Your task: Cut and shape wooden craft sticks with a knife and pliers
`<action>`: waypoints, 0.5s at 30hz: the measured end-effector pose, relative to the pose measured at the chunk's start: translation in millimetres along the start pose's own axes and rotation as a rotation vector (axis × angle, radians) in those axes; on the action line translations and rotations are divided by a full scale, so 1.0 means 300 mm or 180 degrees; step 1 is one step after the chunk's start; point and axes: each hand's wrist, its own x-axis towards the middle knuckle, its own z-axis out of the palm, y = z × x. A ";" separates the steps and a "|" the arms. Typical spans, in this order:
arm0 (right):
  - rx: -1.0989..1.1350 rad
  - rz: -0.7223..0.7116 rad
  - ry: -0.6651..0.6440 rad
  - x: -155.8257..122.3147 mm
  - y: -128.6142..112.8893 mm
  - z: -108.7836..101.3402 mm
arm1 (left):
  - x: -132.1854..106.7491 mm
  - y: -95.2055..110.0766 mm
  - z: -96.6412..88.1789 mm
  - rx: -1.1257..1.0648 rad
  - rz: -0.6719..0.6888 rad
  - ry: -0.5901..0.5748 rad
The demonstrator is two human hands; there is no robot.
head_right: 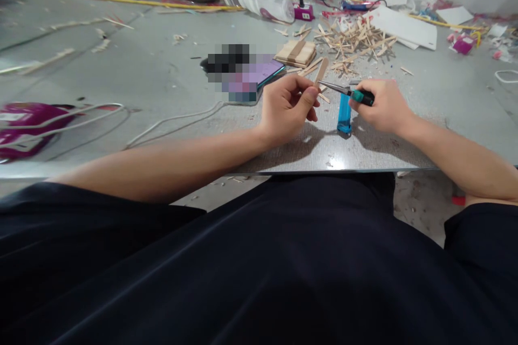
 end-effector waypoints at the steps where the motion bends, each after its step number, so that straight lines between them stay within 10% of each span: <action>1: 0.0067 0.0001 -0.0045 0.003 0.002 0.000 | 0.001 0.000 -0.001 -0.0013 0.0018 -0.0021; 15: -0.0175 0.0063 -0.0165 -0.001 0.005 0.002 | 0.008 0.010 -0.001 -0.0431 -0.0418 -0.0181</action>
